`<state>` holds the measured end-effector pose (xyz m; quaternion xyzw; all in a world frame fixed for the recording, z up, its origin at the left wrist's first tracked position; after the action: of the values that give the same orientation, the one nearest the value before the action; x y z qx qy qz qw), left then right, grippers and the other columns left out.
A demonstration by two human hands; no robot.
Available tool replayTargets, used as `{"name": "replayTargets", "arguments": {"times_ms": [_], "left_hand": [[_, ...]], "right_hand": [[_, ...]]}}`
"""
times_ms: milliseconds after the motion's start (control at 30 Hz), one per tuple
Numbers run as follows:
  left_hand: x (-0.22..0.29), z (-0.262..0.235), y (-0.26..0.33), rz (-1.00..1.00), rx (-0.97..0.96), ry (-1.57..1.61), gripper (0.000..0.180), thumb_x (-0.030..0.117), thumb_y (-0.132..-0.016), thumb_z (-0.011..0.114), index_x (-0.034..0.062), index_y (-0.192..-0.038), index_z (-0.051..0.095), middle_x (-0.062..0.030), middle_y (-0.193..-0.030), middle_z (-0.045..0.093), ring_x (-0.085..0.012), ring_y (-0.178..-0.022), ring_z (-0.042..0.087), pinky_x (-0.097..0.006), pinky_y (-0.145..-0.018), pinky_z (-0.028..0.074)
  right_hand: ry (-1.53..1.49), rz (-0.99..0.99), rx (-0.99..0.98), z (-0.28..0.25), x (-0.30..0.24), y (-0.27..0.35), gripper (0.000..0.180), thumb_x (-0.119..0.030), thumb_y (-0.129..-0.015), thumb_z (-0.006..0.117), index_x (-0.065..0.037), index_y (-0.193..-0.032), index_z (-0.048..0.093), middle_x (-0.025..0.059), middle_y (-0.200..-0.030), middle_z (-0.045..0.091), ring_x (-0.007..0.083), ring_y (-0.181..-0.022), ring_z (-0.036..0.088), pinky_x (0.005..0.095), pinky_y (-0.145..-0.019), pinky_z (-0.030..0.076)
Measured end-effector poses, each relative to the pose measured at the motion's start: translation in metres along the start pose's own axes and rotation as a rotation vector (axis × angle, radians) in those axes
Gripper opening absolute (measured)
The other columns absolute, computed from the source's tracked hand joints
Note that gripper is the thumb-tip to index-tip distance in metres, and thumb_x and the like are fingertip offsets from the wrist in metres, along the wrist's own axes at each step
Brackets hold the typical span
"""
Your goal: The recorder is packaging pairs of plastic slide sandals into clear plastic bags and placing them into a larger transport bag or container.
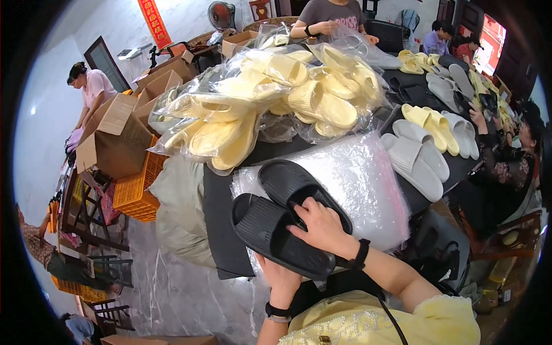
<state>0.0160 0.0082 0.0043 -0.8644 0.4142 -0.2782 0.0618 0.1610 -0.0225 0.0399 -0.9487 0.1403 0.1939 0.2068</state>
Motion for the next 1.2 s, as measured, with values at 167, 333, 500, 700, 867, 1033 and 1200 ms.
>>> {"name": "replayTargets", "arguments": {"times_ms": [167,333,500,700,867,1033,1200], "left_hand": [[-0.003,0.001,-0.002,-0.045,-0.099,-0.182,0.045,0.025,-0.08,0.053,0.0023,-0.119,0.053,-0.0194,-0.132,0.043,-0.0376,-0.13,0.027,-0.05,-0.108,0.012],[-0.004,0.009,-0.003,-0.118,-0.039,-0.183,0.064,0.041,-0.085,0.052,0.004,-0.135,0.037,-0.0225,-0.144,0.025,-0.0401,-0.134,0.02,-0.05,-0.107,0.015],[-0.005,0.01,-0.002,-0.131,-0.078,-0.212,0.065,0.041,-0.085,0.049,0.0038,-0.137,0.035,-0.0223,-0.145,0.022,-0.0388,-0.135,0.017,-0.05,-0.108,0.013],[-0.004,0.009,-0.001,-0.154,-0.118,-0.191,0.065,0.038,-0.084,0.049,0.0019,-0.137,0.034,-0.0249,-0.145,0.02,-0.0424,-0.135,0.014,-0.053,-0.108,0.011],[-0.003,0.009,0.0,-0.152,-0.13,-0.195,0.066,0.039,-0.085,0.048,0.0001,-0.137,0.033,-0.0262,-0.145,0.02,-0.0431,-0.135,0.014,-0.053,-0.107,0.01],[-0.004,0.01,0.003,-0.14,-0.102,-0.185,0.066,0.039,-0.085,0.048,0.0,-0.136,0.034,-0.027,-0.143,0.022,-0.044,-0.134,0.016,-0.054,-0.107,0.011],[-0.002,0.009,0.003,-0.121,-0.077,-0.176,0.065,0.038,-0.085,0.05,-0.0005,-0.135,0.035,-0.0273,-0.143,0.024,-0.0444,-0.133,0.017,-0.055,-0.106,0.013]], "right_hand": [[0.039,0.049,0.02,-0.008,0.011,-0.005,0.033,-0.031,-0.078,0.062,-0.006,-0.099,0.064,0.0089,-0.093,0.052,0.0269,-0.079,0.059,0.0381,-0.065,0.05],[0.13,0.266,0.137,-0.046,0.075,0.014,0.035,-0.029,-0.078,0.063,-0.007,-0.105,0.062,0.0099,-0.094,0.053,0.0292,-0.081,0.06,0.0401,-0.066,0.05],[0.139,0.435,0.195,-0.087,0.127,0.054,0.032,-0.027,-0.079,0.063,-0.003,-0.1,0.061,0.0077,-0.093,0.052,0.0284,-0.081,0.06,0.0389,-0.066,0.048],[0.135,0.445,0.072,-0.112,0.16,0.081,0.031,-0.028,-0.08,0.06,-0.007,-0.102,0.062,0.0059,-0.098,0.053,0.0272,-0.086,0.059,0.0378,-0.069,0.048],[0.193,0.39,0.043,-0.121,0.204,0.067,0.031,-0.03,-0.079,0.06,-0.008,-0.101,0.062,0.005,-0.099,0.054,0.0257,-0.09,0.058,0.0398,-0.068,0.047],[0.232,0.326,-0.016,-0.135,0.254,0.048,0.029,-0.03,-0.079,0.059,-0.008,-0.098,0.062,0.0061,-0.1,0.054,0.0276,-0.092,0.057,0.0417,-0.07,0.047],[0.326,0.276,0.059,-0.159,0.301,0.039,0.029,-0.024,-0.075,0.063,-0.008,-0.099,0.064,0.0058,-0.101,0.057,0.0277,-0.091,0.059,0.0396,-0.072,0.047]]}}
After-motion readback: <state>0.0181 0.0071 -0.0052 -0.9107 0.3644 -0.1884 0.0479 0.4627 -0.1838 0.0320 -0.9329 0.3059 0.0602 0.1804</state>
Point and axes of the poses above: each hand's wrist, its own y-axis away from the middle knuckle, its own z-axis out of the palm, x = y × z, the point moved 2 cm from there along -y, towards the middle knuckle
